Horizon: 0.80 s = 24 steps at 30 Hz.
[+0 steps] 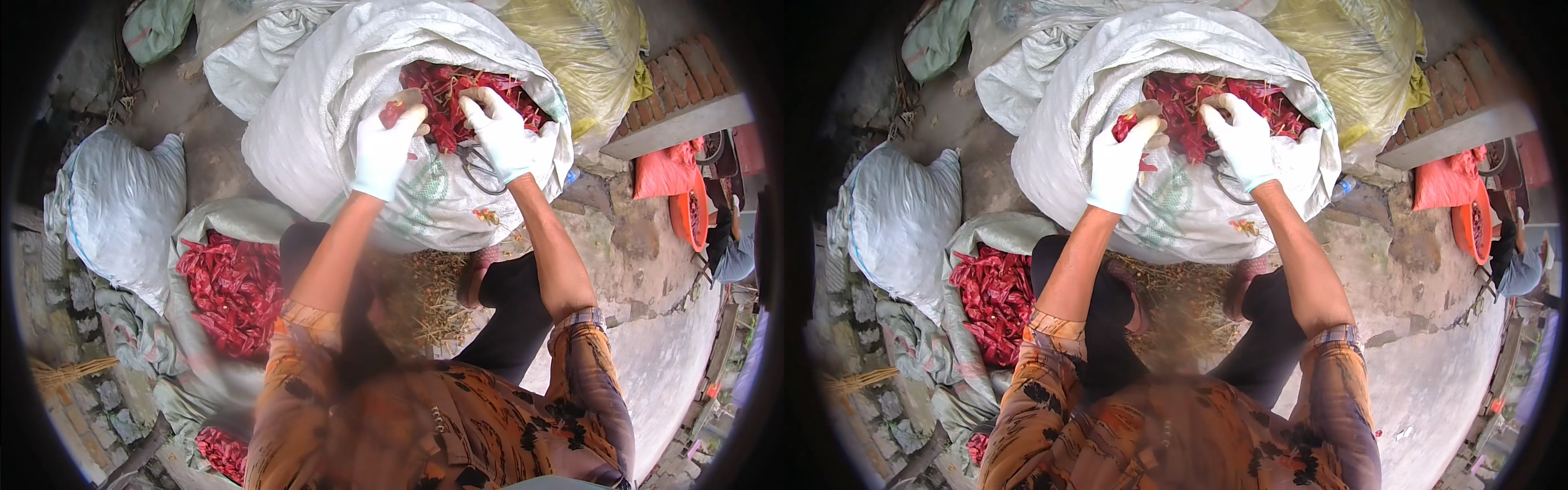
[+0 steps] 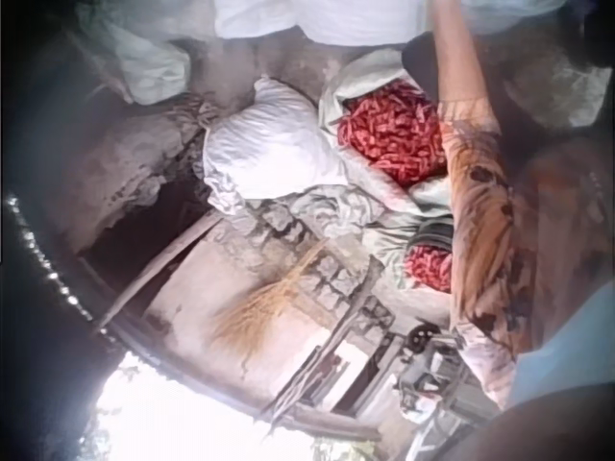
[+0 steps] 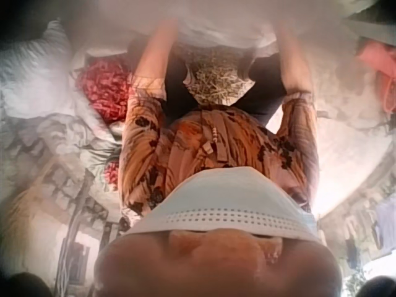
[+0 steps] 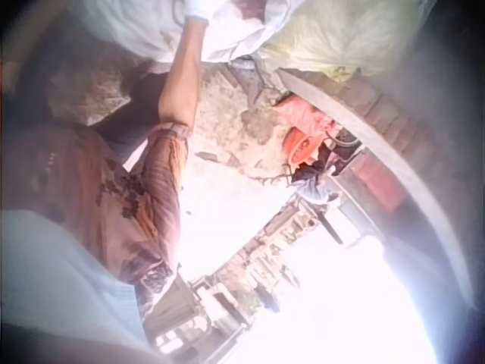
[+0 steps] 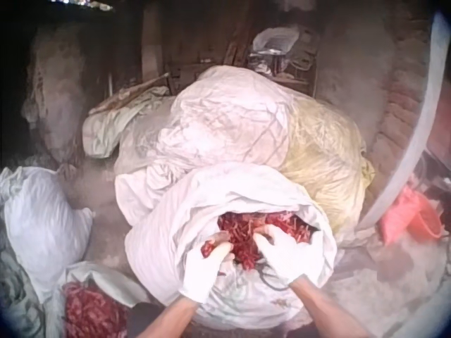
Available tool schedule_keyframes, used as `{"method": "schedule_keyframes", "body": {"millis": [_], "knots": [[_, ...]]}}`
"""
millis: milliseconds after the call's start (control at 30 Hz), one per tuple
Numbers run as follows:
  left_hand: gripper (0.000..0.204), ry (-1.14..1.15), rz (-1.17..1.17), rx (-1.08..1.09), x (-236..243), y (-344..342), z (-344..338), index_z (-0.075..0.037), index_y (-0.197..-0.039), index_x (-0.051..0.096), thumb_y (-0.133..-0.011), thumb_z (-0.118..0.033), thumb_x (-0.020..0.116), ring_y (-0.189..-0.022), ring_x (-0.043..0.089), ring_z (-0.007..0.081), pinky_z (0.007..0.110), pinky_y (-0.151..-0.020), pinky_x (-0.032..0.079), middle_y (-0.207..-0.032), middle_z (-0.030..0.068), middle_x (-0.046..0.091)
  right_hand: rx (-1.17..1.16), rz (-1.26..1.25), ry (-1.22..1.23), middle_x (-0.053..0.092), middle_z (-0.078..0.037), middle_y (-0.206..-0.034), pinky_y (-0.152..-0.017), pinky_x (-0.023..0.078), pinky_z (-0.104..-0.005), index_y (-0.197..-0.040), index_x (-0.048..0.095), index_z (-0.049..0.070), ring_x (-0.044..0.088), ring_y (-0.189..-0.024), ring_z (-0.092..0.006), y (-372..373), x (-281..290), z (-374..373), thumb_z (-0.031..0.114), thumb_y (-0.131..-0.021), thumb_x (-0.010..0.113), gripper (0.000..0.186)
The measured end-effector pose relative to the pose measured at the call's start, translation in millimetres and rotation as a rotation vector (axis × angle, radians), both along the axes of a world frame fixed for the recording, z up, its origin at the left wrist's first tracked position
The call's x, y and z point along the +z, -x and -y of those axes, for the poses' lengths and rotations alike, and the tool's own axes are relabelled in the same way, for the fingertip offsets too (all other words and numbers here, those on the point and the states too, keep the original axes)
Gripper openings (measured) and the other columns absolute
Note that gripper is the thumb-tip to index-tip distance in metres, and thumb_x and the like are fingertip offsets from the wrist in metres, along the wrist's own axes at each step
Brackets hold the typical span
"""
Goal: The person sits on the ground and uses scissors to trim the stems off red chili peppers. They pick peppers from a large white sack, cut the stems, and place the trimmed peppers into a nearby sack.
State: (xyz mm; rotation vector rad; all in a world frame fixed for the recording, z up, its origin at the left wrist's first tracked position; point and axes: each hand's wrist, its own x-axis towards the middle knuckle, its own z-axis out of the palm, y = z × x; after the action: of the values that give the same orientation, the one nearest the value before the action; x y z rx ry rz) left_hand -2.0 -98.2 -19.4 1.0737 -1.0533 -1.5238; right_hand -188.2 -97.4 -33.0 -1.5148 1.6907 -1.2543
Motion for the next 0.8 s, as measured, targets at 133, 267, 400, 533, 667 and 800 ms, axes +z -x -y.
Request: {"method": "schedule_keyframes", "body": {"millis": [133,267,400,533,667,800], "knots": [[0.046,0.126,0.062,-0.044,-7.8,13.0,-2.1,-0.004,-0.128,0.058,-0.087,-0.024,0.065,-0.086,0.069,0.0175,0.022,-0.053,0.049,-0.104,0.0095,0.068,0.064,0.075,-0.058,0.068,-0.008,-0.086,-0.068,0.050,-0.0255,-0.104,0.066,0.001,0.061,-0.070,-0.0091,-7.1,15.6,-19.2,0.022,-0.089,0.063,0.026],[0.033,0.053,-0.026,0.110,-0.2,20.9,-5.9,0.002,-0.117,0.060,-0.087,-0.011,0.065,-0.071,0.059,0.0102,0.022,-0.063,0.049,-0.090,0.0038,0.064,0.078,0.173,-0.152,0.063,-0.003,-0.079,-0.061,0.047,-0.0234,-0.099,0.065,0.002,0.057,-0.065,-0.0072,-6.5,27.5,-32.7,0.027,-0.091,0.062,0.027],[0.038,0.149,-0.002,0.130,-15.8,14.3,8.7,0.002,-0.120,0.058,-0.086,-0.011,0.066,-0.074,0.060,0.0111,0.023,-0.062,0.052,-0.096,0.0076,0.063,0.084,0.252,-0.243,0.056,0.000,-0.073,-0.055,0.043,-0.0212,-0.094,0.061,0.003,0.052,-0.060,-0.0051,6.1,35.9,-39.8,0.032,-0.092,0.061,0.029],[0.047,0.188,0.135,-0.091,-12.5,18.8,-0.4,0.001,-0.128,0.054,-0.086,-0.015,0.066,-0.057,0.055,0.0061,0.021,-0.051,0.046,-0.079,0.0038,0.063,0.115,0.274,-0.220,0.056,0.001,-0.069,-0.054,0.041,-0.0204,-0.091,0.061,0.004,0.052,-0.058,-0.0049,14.8,36.3,-46.7,0.033,-0.092,0.061,0.029],[0.036,0.126,0.143,-0.098,-11.3,21.7,-1.4,0.002,-0.115,0.061,-0.084,-0.016,0.069,-0.051,0.054,0.0075,0.023,-0.049,0.047,-0.075,0.0033,0.063,0.172,0.267,-0.244,0.057,0.000,-0.067,-0.053,0.042,-0.0215,-0.090,0.063,0.005,0.053,-0.057,-0.0054,24.5,27.6,-44.2,0.035,-0.092,0.060,0.031],[0.023,0.093,0.101,-0.019,-21.8,15.0,4.8,0.002,-0.100,0.064,-0.084,-0.014,0.068,-0.049,0.056,0.0099,0.024,-0.045,0.048,-0.076,0.0063,0.066,0.119,0.107,-0.372,0.062,-0.001,-0.070,-0.055,0.044,-0.0223,-0.090,0.065,0.004,0.055,-0.058,-0.0066,26.9,29.7,-42.6,0.037,-0.092,0.060,0.033]]}}
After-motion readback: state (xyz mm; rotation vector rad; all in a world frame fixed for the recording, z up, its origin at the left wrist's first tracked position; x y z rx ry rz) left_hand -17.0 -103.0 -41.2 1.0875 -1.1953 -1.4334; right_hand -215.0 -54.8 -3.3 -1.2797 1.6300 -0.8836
